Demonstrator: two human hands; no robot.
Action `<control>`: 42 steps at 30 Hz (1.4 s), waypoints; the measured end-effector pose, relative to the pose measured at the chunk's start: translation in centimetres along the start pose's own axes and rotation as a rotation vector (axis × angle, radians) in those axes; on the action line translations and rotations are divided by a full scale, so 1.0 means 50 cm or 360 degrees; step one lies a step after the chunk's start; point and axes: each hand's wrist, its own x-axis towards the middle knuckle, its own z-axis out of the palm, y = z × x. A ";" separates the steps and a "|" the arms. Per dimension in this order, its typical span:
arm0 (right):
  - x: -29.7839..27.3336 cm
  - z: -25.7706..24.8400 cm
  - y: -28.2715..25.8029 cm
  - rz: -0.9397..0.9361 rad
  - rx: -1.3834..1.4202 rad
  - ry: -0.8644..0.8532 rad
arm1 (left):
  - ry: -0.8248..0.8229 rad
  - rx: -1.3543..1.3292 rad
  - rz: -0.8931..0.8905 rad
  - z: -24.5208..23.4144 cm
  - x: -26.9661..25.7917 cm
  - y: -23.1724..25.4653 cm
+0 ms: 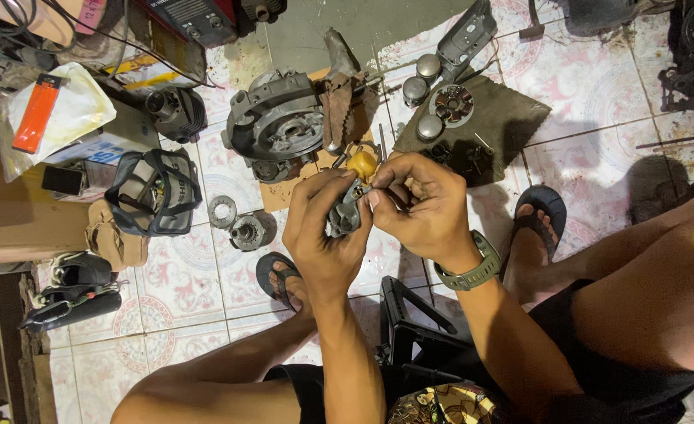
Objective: The person sits on a low stool and uses a yellow-handled screwdriver to manipulate a small metal engine component held in the left hand. The person then picks up a larger, complex metal part and uses the screwdriver to work on it, occasionally placing the tool down to adjust the part with both hands.
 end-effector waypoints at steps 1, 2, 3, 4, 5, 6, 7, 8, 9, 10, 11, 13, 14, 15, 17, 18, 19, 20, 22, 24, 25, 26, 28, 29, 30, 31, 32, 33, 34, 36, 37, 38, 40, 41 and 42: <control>-0.003 -0.002 0.004 0.0003 -0.0001 0.0000 | -0.0001 0.0000 -0.0003 0.002 0.001 0.001; -0.007 -0.003 0.008 0.0036 0.0006 0.0004 | -0.0005 -0.0010 0.0001 0.003 0.001 0.002; -0.010 -0.005 0.012 0.0068 0.0014 0.0007 | -0.0009 -0.0020 0.0005 0.004 0.002 0.003; -0.010 -0.004 0.011 0.0069 0.0013 0.0007 | -0.0009 -0.0020 0.0004 0.005 0.002 0.003; -0.010 -0.003 0.009 0.0084 0.0017 0.0025 | -0.0010 -0.0026 0.0007 0.006 0.002 0.004; -0.011 -0.002 0.007 0.0099 0.0020 0.0044 | -0.0012 -0.0033 0.0010 0.007 0.001 0.004; -0.012 -0.002 0.005 0.0101 0.0019 0.0044 | -0.0013 -0.0034 0.0008 0.008 0.000 0.004; -0.012 -0.001 0.004 0.0097 -0.0003 0.0045 | 0.0004 -0.0046 0.0002 0.009 -0.001 0.004; -0.012 -0.001 0.002 0.0093 -0.0024 0.0046 | 0.0021 -0.0059 -0.0004 0.010 -0.001 0.004; -0.012 0.000 0.002 0.0092 -0.0025 0.0047 | 0.0020 -0.0060 -0.0004 0.010 0.001 0.007; -0.013 0.000 0.002 0.0094 -0.0035 0.0052 | 0.0007 -0.0062 -0.0010 0.010 0.003 0.010; -0.012 0.000 0.000 0.0093 -0.0044 0.0056 | -0.0004 -0.0063 -0.0013 0.010 0.007 0.015; -0.011 0.000 -0.002 0.0083 -0.0025 0.0035 | -0.0013 -0.0083 -0.0023 0.011 0.007 0.017; -0.011 -0.001 -0.004 0.0073 -0.0006 0.0014 | -0.0022 -0.0104 -0.0034 0.011 0.007 0.019; -0.006 0.001 -0.009 0.0061 -0.0003 0.0002 | -0.0015 -0.0156 -0.0065 0.012 0.003 0.019; -0.004 0.002 -0.012 0.0054 0.0002 -0.0009 | -0.0011 -0.0205 -0.0101 0.012 0.001 0.020; -0.003 0.002 -0.015 0.0054 0.0002 -0.0010 | -0.0010 -0.0205 -0.0100 0.011 0.000 0.018; -0.001 0.002 -0.019 0.0031 -0.0020 -0.0030 | -0.0014 -0.0210 -0.0091 0.009 -0.001 0.016; 0.000 0.004 -0.024 0.0008 -0.0042 -0.0052 | -0.0015 -0.0215 -0.0082 0.008 -0.002 0.014; 0.001 0.005 -0.029 0.0000 -0.0006 -0.0055 | 0.0003 -0.0217 -0.0080 0.009 -0.002 0.014; 0.002 0.005 -0.030 -0.0001 -0.0007 -0.0058 | 0.0007 -0.0217 -0.0080 0.009 -0.002 0.012; 0.003 0.006 -0.031 0.0011 -0.0012 -0.0075 | 0.0018 -0.0190 -0.0072 0.008 -0.003 0.010; 0.001 0.007 -0.029 0.0021 -0.0020 -0.0094 | 0.0031 -0.0165 -0.0063 0.009 -0.003 0.006; -0.002 0.008 -0.026 0.0050 -0.0009 -0.0082 | 0.0041 -0.0166 -0.0061 0.009 -0.004 0.005; -0.006 0.009 -0.023 0.0081 0.0003 -0.0070 | 0.0049 -0.0165 -0.0061 0.010 -0.005 0.004; -0.008 0.009 -0.024 0.0081 0.0002 -0.0071 | 0.0051 -0.0166 -0.0061 0.013 -0.009 0.003; -0.009 0.009 -0.024 0.0099 0.0009 -0.0069 | 0.0080 -0.0215 -0.0074 0.016 -0.011 0.002; -0.010 0.010 -0.025 0.0118 0.0015 -0.0067 | 0.0109 -0.0265 -0.0086 0.019 -0.013 0.000; -0.011 0.007 -0.023 0.0118 0.0015 -0.0073 | 0.0114 -0.0264 -0.0087 0.023 -0.014 0.002; -0.012 0.002 -0.019 0.0150 -0.0028 -0.0071 | 0.0153 -0.0310 -0.0132 0.031 -0.014 0.003; -0.010 0.002 -0.025 0.0148 -0.0029 -0.0074 | 0.0156 -0.0310 -0.0131 0.033 -0.014 0.005; -0.007 0.001 -0.030 0.0163 -0.0041 -0.0078 | 0.0167 -0.0354 -0.0148 0.035 -0.015 0.007; -0.004 -0.001 -0.036 0.0174 -0.0053 -0.0085 | 0.0182 -0.0399 -0.0161 0.037 -0.014 0.009; -0.003 -0.002 -0.036 0.0163 -0.0073 -0.0099 | 0.0185 -0.0392 -0.0156 0.037 -0.014 0.009; -0.002 -0.004 -0.036 0.0152 -0.0092 -0.0112 | 0.0188 -0.0385 -0.0149 0.036 -0.012 0.009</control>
